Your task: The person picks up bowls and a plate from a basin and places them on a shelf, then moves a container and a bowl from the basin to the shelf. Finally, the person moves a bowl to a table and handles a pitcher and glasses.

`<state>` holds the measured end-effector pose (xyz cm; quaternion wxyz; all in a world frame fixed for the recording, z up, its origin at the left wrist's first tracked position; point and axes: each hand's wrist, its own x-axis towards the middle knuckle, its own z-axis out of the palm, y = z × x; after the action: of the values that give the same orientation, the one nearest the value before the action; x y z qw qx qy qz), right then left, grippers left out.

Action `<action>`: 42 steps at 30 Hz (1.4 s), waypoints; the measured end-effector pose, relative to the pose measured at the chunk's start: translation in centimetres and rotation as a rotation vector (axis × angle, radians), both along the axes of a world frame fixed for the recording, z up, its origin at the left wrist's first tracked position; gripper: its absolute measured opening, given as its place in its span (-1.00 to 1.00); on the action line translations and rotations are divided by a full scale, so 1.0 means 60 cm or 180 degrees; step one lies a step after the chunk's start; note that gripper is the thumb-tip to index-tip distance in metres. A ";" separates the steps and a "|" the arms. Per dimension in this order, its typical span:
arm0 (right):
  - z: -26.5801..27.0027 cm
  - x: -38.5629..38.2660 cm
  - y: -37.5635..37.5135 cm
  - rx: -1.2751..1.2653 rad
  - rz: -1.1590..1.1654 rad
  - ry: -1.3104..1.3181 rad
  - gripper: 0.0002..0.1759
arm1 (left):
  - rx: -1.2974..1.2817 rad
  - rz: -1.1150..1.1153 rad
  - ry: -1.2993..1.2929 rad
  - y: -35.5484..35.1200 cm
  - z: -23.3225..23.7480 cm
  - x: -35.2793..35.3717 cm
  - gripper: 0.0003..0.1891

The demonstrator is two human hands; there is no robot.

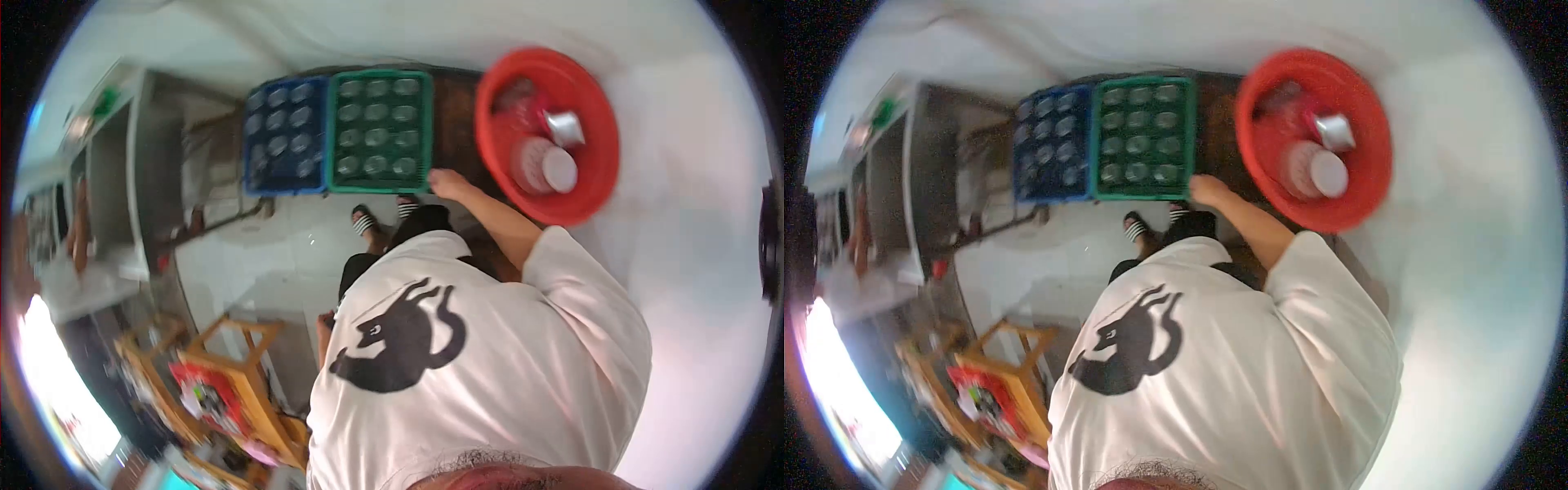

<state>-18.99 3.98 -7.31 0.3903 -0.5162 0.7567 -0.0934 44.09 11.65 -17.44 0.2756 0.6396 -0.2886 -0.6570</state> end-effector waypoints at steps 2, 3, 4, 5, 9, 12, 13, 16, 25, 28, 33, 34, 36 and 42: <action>-0.013 -0.008 0.015 -0.0669 -0.0442 -0.0036 -0.73 | 0.0336 -0.1233 -0.1085 -0.023 -0.013 0.026 -0.66; 0.020 -0.009 0.013 -0.1094 -0.0739 -0.0195 -0.76 | 0.0442 -0.1497 -0.1257 -0.041 0.003 0.021 -0.67; 0.052 -0.015 0.013 -0.1540 -0.0994 -0.0358 -0.78 | 0.0554 -0.1707 -0.1377 -0.064 0.022 0.015 -0.67; 0.083 -0.029 0.021 -0.1505 -0.1112 -0.0316 -0.78 | 0.0637 -0.1854 -0.1468 -0.087 0.044 0.005 -0.67; 0.154 -0.093 0.062 -0.2464 -0.2349 -0.0161 -0.78 | 0.0760 -0.2095 -0.1597 -0.220 0.125 -0.075 -0.68; 0.106 -0.173 0.131 -0.2246 -0.3124 0.0342 -0.77 | 0.0457 -0.2085 -0.1538 -0.303 0.190 -0.172 -0.70; 0.062 -0.203 0.159 -0.2107 -0.3312 0.0665 -0.77 | 0.0323 -0.2083 -0.1499 -0.326 0.214 -0.209 -0.71; -0.001 -0.261 0.235 -0.1180 -0.3384 0.1205 -0.74 | -0.0067 -0.2081 -0.1327 -0.364 0.270 -0.329 -0.73; -0.102 -0.314 0.217 -0.0561 -0.2898 0.1273 -0.64 | -0.0324 -0.2906 -0.1824 -0.306 0.270 -0.362 -0.72; -0.072 -0.294 0.160 -0.0967 -0.2958 0.0777 -0.66 | -0.0328 -0.2837 -0.2003 -0.293 0.215 -0.271 -0.70; 0.009 -0.259 0.102 -0.1528 -0.2717 0.1165 -0.72 | 0.0368 -0.2521 -0.2526 -0.281 0.183 -0.190 -0.67; 0.029 -0.253 0.097 -0.1678 -0.2636 0.1010 -0.70 | 0.0377 -0.2487 -0.2541 -0.285 0.184 -0.190 -0.67; 0.054 -0.237 0.096 -0.1853 -0.2524 0.0854 -0.67 | 0.0257 -0.2597 -0.2653 -0.299 0.174 -0.202 -0.65; 0.095 -0.185 0.112 -0.1952 -0.2344 0.1081 -0.62 | -0.0904 -0.3012 -0.2481 -0.372 0.217 -0.345 -0.68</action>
<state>-30.11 10.72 -1.63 0.0334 -0.3139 0.8790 -0.3574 23.36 -10.65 -4.41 -0.0882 0.5923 -0.7040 -0.3817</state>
